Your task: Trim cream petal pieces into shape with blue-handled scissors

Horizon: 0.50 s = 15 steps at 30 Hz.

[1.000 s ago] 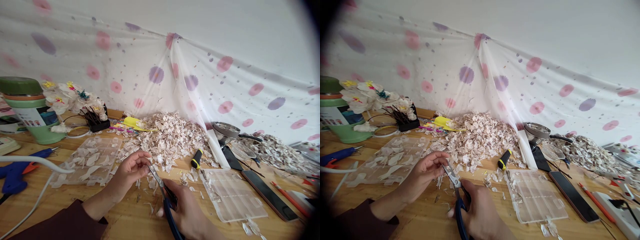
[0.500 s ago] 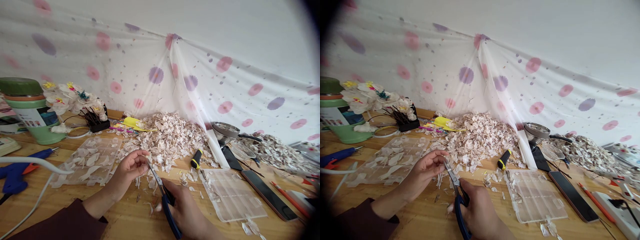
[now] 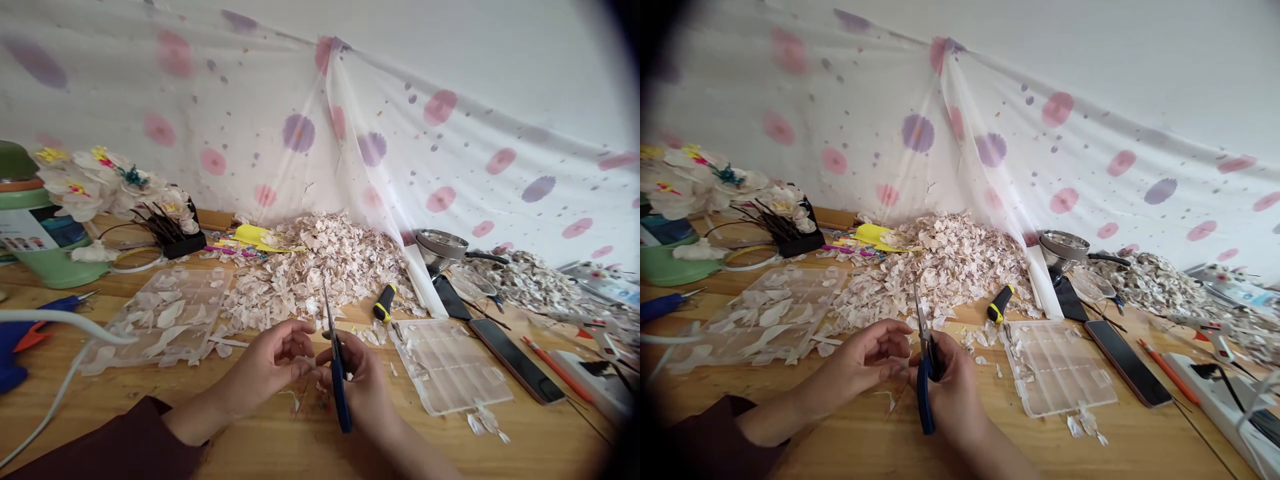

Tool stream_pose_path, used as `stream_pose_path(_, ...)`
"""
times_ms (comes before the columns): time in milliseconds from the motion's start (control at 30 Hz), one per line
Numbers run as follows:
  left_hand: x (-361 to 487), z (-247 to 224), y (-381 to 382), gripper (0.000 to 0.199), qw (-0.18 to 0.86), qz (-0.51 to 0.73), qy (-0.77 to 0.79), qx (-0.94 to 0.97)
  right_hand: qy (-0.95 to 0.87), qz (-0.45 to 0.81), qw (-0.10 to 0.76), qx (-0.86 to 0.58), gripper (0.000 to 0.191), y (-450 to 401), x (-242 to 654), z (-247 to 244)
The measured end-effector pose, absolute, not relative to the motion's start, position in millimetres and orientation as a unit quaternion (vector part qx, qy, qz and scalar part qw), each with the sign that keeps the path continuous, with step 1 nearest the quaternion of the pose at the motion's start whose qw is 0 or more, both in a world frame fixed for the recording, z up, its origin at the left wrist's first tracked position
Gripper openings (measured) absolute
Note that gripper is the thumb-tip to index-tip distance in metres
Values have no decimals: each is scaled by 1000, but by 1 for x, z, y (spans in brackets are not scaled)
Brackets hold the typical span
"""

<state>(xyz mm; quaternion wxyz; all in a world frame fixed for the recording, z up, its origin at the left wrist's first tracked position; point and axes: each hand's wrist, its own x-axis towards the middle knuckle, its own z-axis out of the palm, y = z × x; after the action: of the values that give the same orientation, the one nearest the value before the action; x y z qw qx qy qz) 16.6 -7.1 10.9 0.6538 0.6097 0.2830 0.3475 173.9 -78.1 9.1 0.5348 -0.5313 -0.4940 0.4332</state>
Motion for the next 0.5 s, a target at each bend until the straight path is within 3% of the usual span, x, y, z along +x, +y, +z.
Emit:
stream_pose_path(300, 17, 4, -7, 39, 624, 324, 270, 658, -457, 427, 586, -515, 31, -77, 172, 11)
stream_pose_path(500, 17, 2, -6, 49, 663, 266, 278, 642, -358, 455, 634, -513, 45, -76, 173, 16)
